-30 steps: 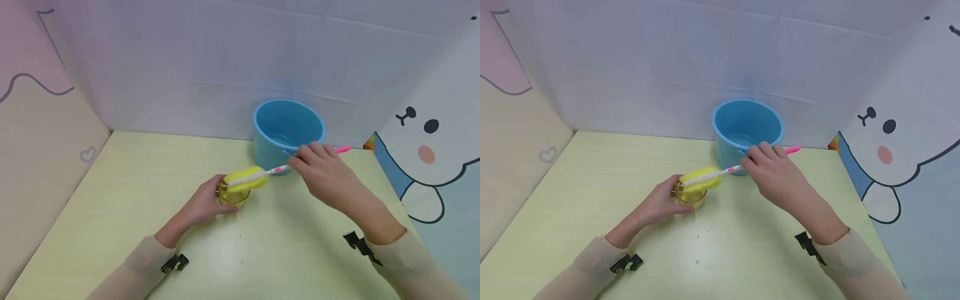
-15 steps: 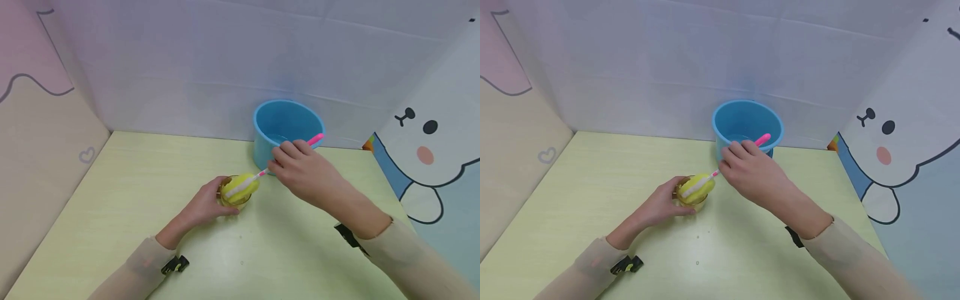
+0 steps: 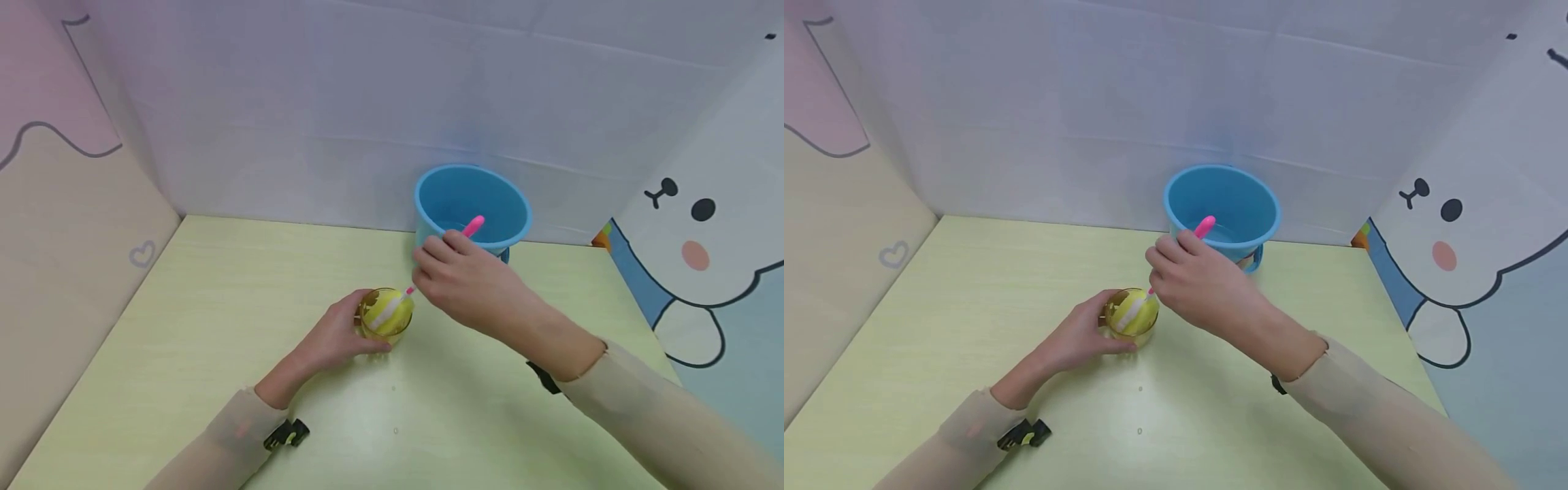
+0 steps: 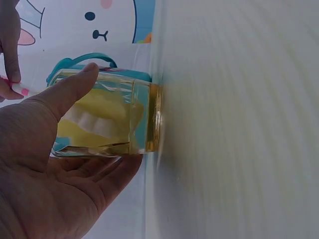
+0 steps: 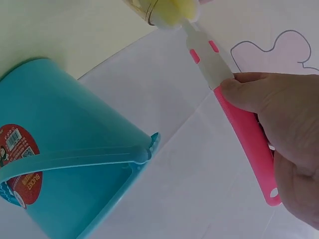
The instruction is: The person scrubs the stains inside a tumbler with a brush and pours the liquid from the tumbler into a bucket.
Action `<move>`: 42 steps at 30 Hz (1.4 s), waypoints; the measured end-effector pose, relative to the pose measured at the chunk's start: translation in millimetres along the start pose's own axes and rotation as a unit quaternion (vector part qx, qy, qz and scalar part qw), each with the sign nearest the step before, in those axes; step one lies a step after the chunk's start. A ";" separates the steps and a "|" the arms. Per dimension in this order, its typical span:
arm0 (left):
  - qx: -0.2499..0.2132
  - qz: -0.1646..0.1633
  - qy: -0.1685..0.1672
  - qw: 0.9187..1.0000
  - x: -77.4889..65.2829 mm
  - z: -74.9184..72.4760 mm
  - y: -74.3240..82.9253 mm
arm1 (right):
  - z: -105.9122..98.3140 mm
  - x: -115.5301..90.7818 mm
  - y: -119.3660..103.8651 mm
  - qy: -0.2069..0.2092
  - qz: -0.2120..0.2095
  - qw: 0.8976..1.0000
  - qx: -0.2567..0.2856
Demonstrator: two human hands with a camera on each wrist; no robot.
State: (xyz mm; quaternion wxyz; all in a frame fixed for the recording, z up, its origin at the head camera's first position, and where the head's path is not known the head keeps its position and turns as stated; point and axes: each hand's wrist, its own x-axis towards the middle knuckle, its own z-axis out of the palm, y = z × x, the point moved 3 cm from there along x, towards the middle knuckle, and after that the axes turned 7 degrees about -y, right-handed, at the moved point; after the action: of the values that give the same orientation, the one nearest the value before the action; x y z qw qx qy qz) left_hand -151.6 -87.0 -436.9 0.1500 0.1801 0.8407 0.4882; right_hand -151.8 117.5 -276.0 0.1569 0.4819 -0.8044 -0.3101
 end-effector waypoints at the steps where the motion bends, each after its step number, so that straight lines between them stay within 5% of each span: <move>1: -0.002 0.000 0.000 1.000 -0.2 0.2 0.1 | 0.9 2.0 -1.1 0.000 -0.003 1.000 -0.002; 13: -0.013 -0.007 -0.007 1.000 -1.4 1.8 1.7 | 5.6 12.2 -4.1 -0.012 -0.015 1.000 -0.013; 42: -0.024 -0.004 -0.004 1.000 -5.4 1.5 4.8 | -22.6 14.0 -8.8 -0.054 -0.044 0.998 -0.008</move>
State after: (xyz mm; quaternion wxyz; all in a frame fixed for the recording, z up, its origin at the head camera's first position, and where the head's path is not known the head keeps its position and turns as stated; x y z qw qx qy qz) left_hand -145.4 -86.0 -433.1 0.1593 0.1752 0.8290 0.5067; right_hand -140.2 94.4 -265.2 0.1034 0.4983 -0.7871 -0.3484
